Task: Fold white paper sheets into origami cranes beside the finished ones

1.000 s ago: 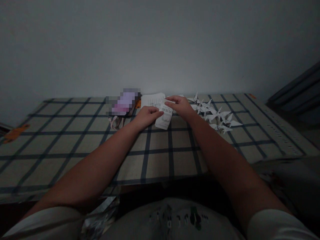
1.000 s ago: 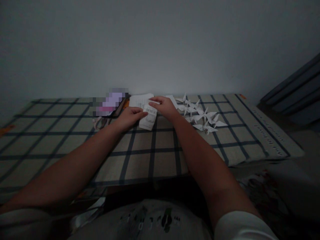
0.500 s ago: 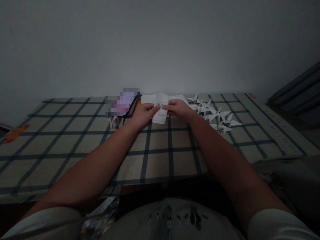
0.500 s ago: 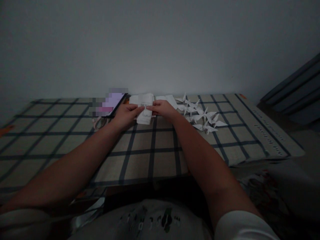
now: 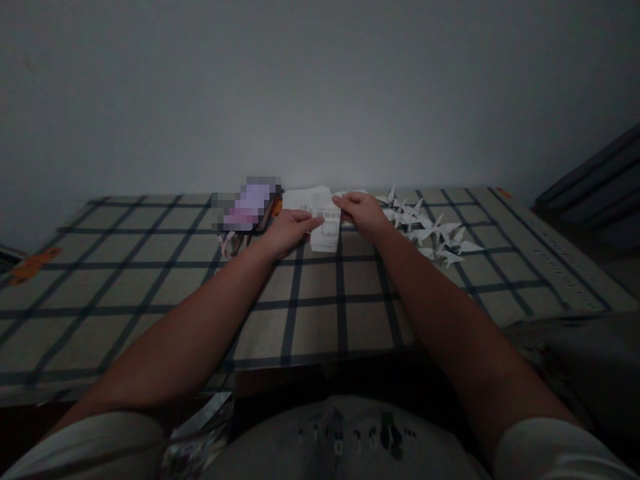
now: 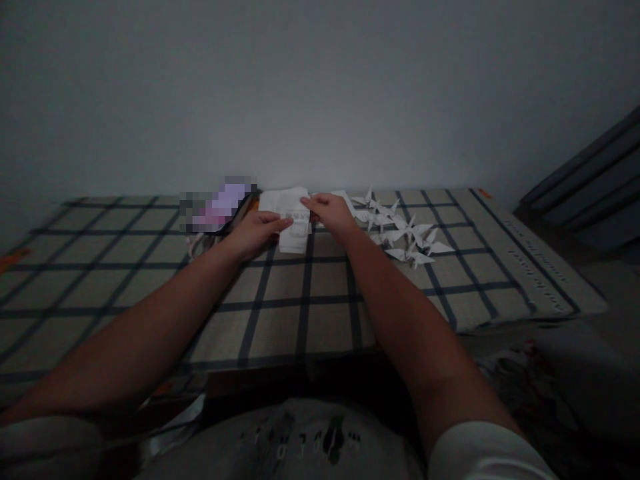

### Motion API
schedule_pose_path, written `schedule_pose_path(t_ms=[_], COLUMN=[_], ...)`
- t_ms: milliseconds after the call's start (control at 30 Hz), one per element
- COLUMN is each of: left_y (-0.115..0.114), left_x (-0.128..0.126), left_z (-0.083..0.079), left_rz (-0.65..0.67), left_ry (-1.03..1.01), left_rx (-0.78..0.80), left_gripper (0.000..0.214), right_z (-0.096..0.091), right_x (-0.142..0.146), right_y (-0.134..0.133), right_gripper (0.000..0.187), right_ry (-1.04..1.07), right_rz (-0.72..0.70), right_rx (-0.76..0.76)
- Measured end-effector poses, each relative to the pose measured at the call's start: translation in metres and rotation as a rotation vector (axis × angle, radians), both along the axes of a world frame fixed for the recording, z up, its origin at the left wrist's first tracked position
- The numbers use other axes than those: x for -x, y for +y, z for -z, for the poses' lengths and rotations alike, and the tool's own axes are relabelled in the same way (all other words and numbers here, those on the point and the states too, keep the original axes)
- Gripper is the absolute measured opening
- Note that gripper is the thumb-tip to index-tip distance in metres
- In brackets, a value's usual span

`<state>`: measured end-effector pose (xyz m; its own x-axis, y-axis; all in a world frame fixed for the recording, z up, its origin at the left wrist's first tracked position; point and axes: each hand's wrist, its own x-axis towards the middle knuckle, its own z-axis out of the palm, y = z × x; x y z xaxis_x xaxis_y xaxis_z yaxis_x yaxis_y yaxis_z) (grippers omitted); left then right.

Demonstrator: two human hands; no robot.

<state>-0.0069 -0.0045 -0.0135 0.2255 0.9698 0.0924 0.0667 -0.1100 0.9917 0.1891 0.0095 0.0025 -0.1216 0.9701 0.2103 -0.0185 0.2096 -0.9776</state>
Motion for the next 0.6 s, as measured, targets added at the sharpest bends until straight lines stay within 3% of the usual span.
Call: schedule_pose_path(t_ms=[167, 300, 467, 600], left_y=[-0.0013, -0.0031, 0.0001, 0.0039], left_x=[-0.0029, -0.0036, -0.0007, 0.0006], left_z=[-0.0014, -0.0041, -0.0027, 0.0009], left_rz=[-0.015, -0.03, -0.1, -0.123], left_ry=[-0.002, -0.093, -0.064, -0.092], left_rx=[0.043, 0.004, -0.072, -0.08], left_gripper=[0.036, 0.04, 0.045, 0.045], right_z=[-0.0011, -0.0008, -0.0039, -0.0059], right_x=[-0.0009, 0.0004, 0.0029, 0.0029], right_y=[-0.0011, -0.0022, -0.0052, -0.0054], right_gripper=[0.044, 0.04, 0.032, 0.029], right_ry=[-0.173, -0.175, -0.092, -0.15], right_rz=[0.011, 0.014, -0.058, -0.026], right_rx=[-0.121, -0.172, -0.074, -0.035])
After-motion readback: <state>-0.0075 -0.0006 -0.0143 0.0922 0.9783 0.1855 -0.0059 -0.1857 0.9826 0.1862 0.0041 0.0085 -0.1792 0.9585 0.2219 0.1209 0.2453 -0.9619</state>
